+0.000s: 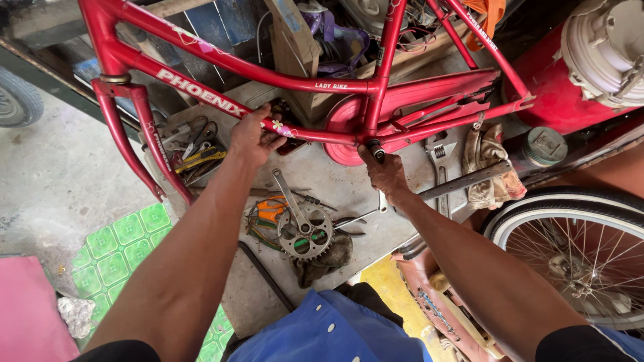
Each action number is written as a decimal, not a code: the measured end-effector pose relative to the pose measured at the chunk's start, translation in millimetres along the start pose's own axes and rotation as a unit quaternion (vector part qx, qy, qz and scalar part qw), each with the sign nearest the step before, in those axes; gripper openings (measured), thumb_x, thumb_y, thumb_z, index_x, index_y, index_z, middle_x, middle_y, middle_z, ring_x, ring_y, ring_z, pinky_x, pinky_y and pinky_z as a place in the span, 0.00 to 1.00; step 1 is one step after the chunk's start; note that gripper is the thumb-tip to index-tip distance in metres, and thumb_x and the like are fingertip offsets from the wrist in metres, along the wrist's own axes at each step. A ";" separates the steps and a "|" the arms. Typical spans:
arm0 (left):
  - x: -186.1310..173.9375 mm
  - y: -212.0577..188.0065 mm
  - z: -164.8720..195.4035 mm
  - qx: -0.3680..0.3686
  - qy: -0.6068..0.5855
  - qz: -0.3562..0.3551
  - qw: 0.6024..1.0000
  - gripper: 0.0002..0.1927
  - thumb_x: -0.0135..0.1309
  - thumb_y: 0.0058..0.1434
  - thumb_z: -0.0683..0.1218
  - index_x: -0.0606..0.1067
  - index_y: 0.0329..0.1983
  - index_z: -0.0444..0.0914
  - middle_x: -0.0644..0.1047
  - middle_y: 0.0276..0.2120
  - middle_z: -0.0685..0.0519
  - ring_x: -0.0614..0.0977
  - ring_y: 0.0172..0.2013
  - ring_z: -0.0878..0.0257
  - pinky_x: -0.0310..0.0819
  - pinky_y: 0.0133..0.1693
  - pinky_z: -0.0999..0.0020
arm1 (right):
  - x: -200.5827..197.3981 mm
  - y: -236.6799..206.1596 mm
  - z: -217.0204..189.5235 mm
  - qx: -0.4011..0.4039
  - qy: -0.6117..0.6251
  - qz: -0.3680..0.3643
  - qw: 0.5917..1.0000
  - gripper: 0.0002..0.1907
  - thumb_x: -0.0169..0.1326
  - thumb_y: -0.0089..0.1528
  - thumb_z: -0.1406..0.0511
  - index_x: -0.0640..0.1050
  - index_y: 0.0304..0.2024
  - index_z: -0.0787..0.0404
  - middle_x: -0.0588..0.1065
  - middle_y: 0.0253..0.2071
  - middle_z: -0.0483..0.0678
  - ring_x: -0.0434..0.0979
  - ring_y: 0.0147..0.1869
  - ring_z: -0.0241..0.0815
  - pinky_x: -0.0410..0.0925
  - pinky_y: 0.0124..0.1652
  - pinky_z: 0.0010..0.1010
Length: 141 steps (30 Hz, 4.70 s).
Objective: The person uses a hex key and wrench to remove the bottom bracket from a red bicycle frame. They then use a screwdriver to remove the chain guard and a chain tool to detach the chain. Finally, they install a new crankset onto the bottom bracket spindle.
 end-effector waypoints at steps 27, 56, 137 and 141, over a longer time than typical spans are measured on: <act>-10.7 -104.7 8.5 0.151 0.080 -0.059 0.984 0.11 0.64 0.55 0.41 0.77 0.37 0.31 0.82 0.35 0.44 0.87 0.35 0.51 0.89 0.35 0.51 | -27.7 -88.4 -15.8 -0.247 -0.267 0.175 0.915 0.29 0.59 0.62 0.45 0.79 0.26 0.63 0.71 0.18 0.57 0.68 0.19 0.53 0.64 0.26 0.45; -8.1 -227.8 14.5 0.309 -0.210 -0.260 0.890 0.21 0.67 0.60 0.58 0.69 0.26 0.44 0.71 0.18 0.57 0.73 0.19 0.66 0.75 0.30 0.65 | -64.6 -256.4 -112.6 -0.154 -0.177 0.047 0.971 0.15 0.65 0.59 0.53 0.85 0.31 0.58 0.63 0.17 0.34 0.54 0.22 0.28 0.48 0.22 0.31; -23.8 -122.7 33.7 0.086 -0.483 -0.014 0.871 0.16 0.37 0.71 0.47 0.62 0.25 0.41 0.63 0.16 0.57 0.58 0.15 0.66 0.61 0.25 0.63 | -90.9 -173.4 -288.4 -0.290 -0.632 -0.116 0.709 0.40 0.36 0.65 0.34 0.80 0.60 0.51 0.79 0.53 0.53 0.76 0.55 0.53 0.67 0.54 0.49; -23.7 -114.2 40.8 0.076 -0.480 -0.002 0.874 0.15 0.35 0.70 0.46 0.61 0.25 0.42 0.64 0.17 0.57 0.58 0.15 0.66 0.61 0.25 0.63 | -120.3 -199.1 -270.1 -0.157 -0.533 0.037 0.831 0.40 0.34 0.67 0.34 0.77 0.68 0.45 0.82 0.46 0.64 0.82 0.52 0.61 0.73 0.54 0.53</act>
Point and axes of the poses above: each hand's wrist, its own y-axis towards the middle knuckle, its own x-axis out of the palm, z = x × y, the point moved 1 cm from there along y, towards the middle knuckle
